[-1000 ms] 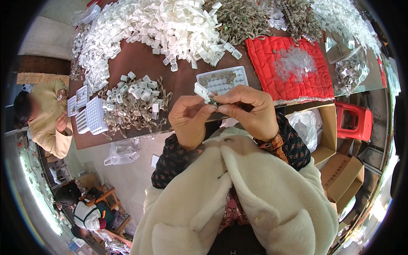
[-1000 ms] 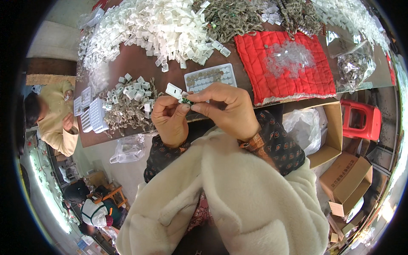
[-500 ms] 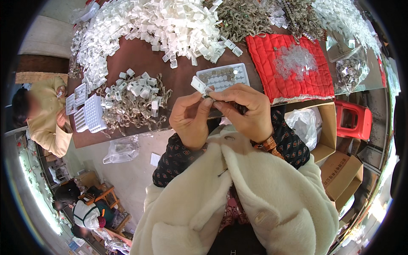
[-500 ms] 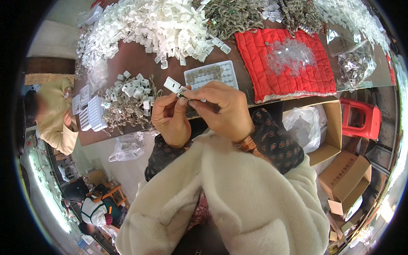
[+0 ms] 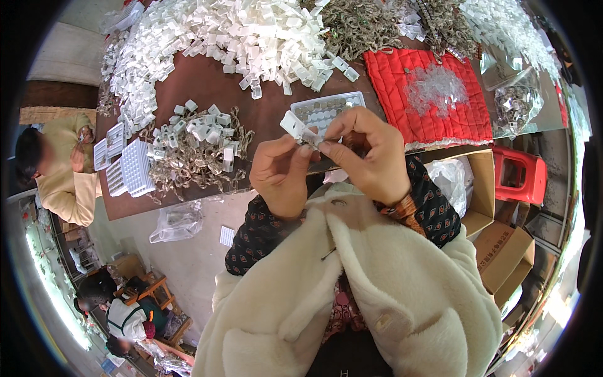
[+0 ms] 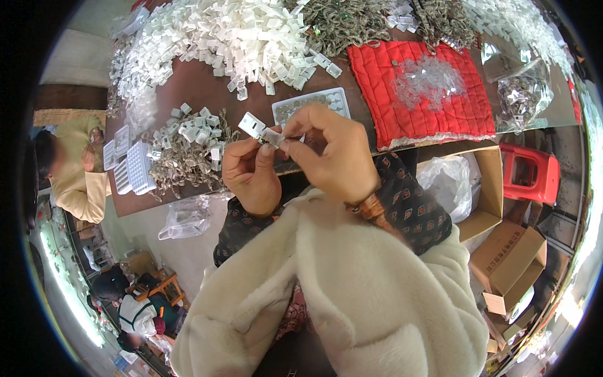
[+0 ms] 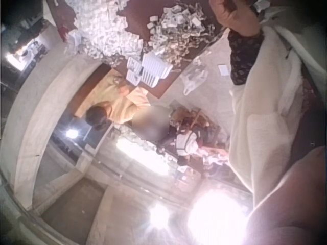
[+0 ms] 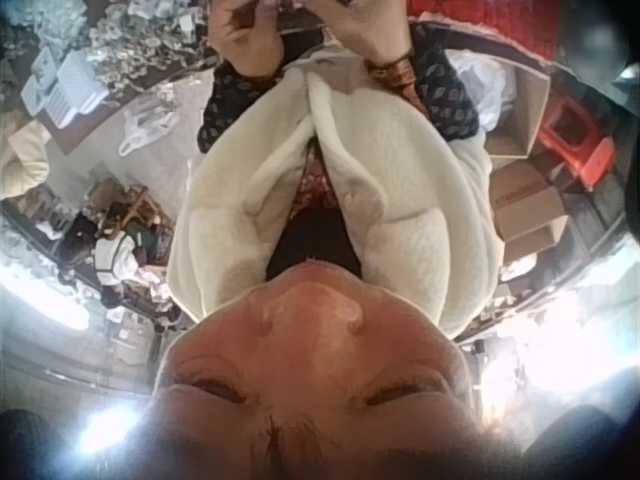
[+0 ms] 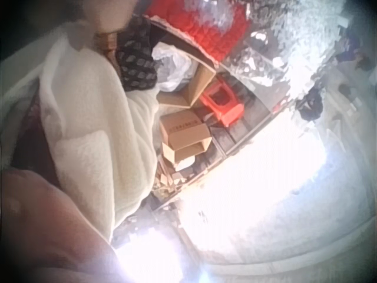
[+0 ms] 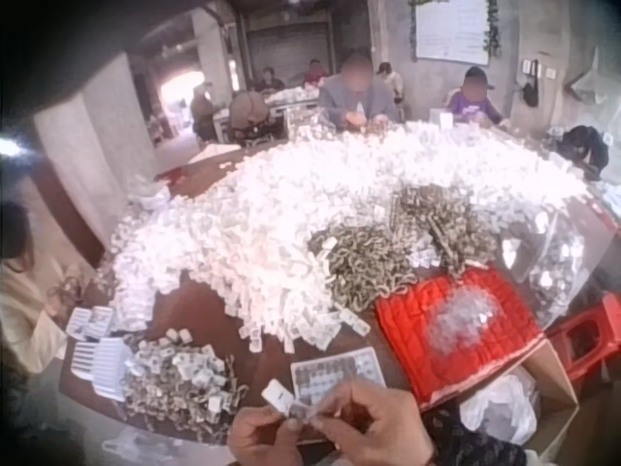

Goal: The person repeatedly picks small white plastic housings and metal components from a table, inserts the metal parts into the housings, and places the assembled units into a white tray. The person works at a table with many similar components and trays, while another person works across the table.

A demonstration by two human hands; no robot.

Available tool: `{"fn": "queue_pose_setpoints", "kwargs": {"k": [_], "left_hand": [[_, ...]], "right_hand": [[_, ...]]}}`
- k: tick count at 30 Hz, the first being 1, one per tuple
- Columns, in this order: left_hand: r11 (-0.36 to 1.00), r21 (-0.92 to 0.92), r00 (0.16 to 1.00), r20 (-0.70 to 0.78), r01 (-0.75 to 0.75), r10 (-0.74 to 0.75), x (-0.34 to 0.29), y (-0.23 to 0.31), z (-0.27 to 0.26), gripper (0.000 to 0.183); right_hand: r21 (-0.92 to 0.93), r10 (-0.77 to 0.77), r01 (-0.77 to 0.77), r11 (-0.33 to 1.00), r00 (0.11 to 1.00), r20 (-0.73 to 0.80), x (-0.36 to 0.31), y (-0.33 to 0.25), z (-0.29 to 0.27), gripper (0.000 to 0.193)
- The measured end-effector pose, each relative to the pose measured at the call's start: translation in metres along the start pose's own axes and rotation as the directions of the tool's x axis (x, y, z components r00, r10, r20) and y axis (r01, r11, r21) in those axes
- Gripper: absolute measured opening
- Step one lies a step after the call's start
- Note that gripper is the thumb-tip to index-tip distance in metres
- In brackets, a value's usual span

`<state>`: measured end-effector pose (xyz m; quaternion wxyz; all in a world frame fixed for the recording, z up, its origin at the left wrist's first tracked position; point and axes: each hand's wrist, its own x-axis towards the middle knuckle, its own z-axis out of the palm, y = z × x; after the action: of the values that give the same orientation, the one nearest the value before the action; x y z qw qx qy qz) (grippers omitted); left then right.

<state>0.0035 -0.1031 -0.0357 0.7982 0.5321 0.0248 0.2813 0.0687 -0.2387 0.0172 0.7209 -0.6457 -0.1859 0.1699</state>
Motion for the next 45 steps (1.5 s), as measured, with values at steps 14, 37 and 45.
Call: {"fn": "queue_pose_setpoints", "kwargs": {"k": [14, 37, 45], "left_hand": [[0.948, -0.275, 0.983, -0.042, 0.161, -0.179, -0.007, -0.008, -0.007, 0.017], [0.796, -0.442, 0.896, 0.039, 0.413, -0.443, -0.008, -0.021, -0.038, 0.016], [0.789, -0.433, 0.89, 0.072, 0.435, -0.451, -0.005, -0.017, -0.032, 0.017]], "right_hand": [[-0.368, -0.173, 0.151, 0.917, 0.985, -0.027, -0.012, 0.02, 0.013, 0.019], [-0.864, -0.35, 0.121, 0.489, 0.935, -0.067, 0.024, 0.072, -0.027, 0.015], [-0.719, -0.305, 0.191, 0.668, 0.952, -0.031, 0.024, 0.049, -0.018, 0.014]]}}
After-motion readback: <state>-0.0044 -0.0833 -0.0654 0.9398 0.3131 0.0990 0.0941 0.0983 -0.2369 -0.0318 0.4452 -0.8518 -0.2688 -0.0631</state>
